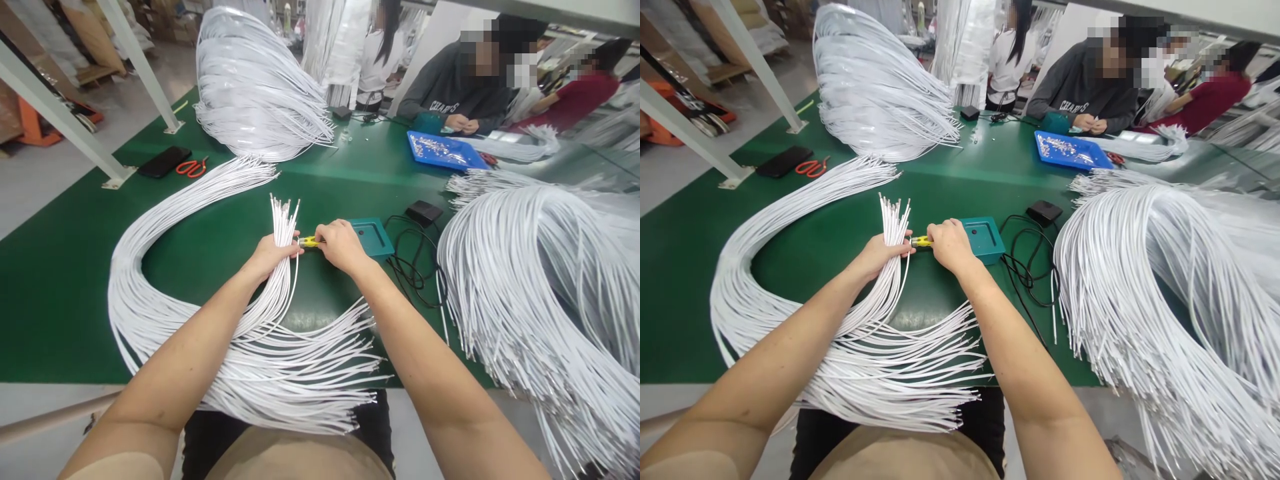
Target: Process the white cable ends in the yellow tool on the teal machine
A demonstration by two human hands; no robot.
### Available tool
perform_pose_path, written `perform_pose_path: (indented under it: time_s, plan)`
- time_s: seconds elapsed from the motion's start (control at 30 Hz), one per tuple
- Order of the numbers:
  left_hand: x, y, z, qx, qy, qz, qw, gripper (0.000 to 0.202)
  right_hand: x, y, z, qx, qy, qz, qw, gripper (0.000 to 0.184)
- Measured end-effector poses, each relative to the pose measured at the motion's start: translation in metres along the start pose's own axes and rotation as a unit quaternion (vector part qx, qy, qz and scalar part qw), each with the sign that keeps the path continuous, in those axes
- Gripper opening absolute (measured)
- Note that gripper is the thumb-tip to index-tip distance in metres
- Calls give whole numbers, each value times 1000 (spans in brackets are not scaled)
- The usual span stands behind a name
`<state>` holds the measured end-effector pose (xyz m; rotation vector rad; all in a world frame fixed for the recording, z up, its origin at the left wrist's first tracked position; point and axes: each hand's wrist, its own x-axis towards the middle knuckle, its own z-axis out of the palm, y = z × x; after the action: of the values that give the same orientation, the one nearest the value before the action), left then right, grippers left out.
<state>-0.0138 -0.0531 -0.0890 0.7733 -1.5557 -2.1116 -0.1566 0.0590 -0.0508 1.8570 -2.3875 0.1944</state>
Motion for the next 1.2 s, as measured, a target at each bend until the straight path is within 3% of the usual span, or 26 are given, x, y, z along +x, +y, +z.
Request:
perform_pose_path:
  time_s: [0.27, 0.43, 0.5, 0.6, 0.67, 0.87, 1.0, 1.13, 1.2]
  plan:
    - [4, -7, -1, 31, 22, -10, 999, 51, 4, 0, 2, 38, 19, 14, 999, 12]
    - [4, -9, -1, 40, 19, -2, 999, 52, 1, -1, -3, 40, 9, 22, 999, 6]
    - [4, -9, -2, 45, 16, -2, 999, 52, -4, 1, -4, 27, 50, 56, 997, 13]
    - [5, -10, -2, 55, 12, 0, 998, 50, -13, 5, 0, -19, 125, 167, 978, 31]
    - [5, -10, -3, 55, 14, -6, 998, 48, -18, 8, 5, -39, 136, 215, 966, 41]
    - [5, -8, -9, 63, 19, -18, 998, 50, -18, 8, 8, -22, 128, 208, 969, 41]
    - [1, -1, -15, 70, 20, 5, 997, 47, -26, -26, -5, 47, 165, 118, 978, 31]
    - [-6, 10, -16, 20, 2, -23, 1000, 50, -45, -79, -11, 112, 105, -61, 986, 31]
    - [-10, 16, -14, -4, -11, -37, 999, 50, -53, -97, -9, 87, 87, -94, 988, 34]
